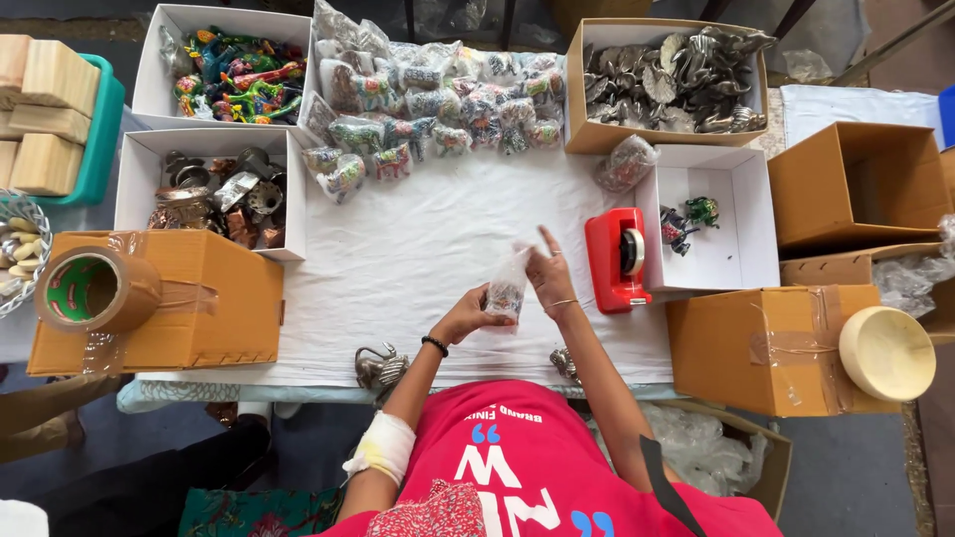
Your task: The person wraps small decorative items, including colorful figurines and metal bells, in bubble wrap using a tape dispenser. They place each wrapped item into a white box on the table.
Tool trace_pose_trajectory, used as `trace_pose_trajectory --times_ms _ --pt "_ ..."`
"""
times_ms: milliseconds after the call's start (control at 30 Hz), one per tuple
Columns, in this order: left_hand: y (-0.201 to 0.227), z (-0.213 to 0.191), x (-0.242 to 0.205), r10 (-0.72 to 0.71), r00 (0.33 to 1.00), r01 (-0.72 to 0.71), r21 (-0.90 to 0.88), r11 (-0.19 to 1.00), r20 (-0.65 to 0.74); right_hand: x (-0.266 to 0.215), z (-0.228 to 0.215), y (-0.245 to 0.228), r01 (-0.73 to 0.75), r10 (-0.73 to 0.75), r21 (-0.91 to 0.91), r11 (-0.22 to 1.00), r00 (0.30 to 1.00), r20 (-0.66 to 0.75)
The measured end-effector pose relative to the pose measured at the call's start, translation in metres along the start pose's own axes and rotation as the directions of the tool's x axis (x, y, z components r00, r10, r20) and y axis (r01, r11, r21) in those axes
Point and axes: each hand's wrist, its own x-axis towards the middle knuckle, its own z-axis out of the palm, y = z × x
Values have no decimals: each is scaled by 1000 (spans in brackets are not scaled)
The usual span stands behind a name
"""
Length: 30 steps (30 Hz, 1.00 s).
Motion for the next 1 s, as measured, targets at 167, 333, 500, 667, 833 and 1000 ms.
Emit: trace_pose_trajectory --times_ms 167,333,500,667,833,1000 --pt "-5 -1 4 -49 997 46 50 998 60 -38 24 -19 37 -13 -115 993 979 203" --pt "-16 1 8 -80 990 63 145 987 117 -50 40 -28 -83 89 -49 995 986 140" --pt "-34 -4 12 -103 990 99 46 994 93 -62 48 -38 68 -1 -294 953 975 223" --pt "-56 -10 21 -118 992 121 -104 987 36 -77 50 -13 386 -187 -520 762 900 394" --pt "-54 -7 12 -167 986 166 -224 960 18 -88 41 -2 509 -230 -611 606 848 478" --pt "-77 -21 19 -151 983 181 -410 894 106 -82 21 13 563 -240 -669 485 821 518"
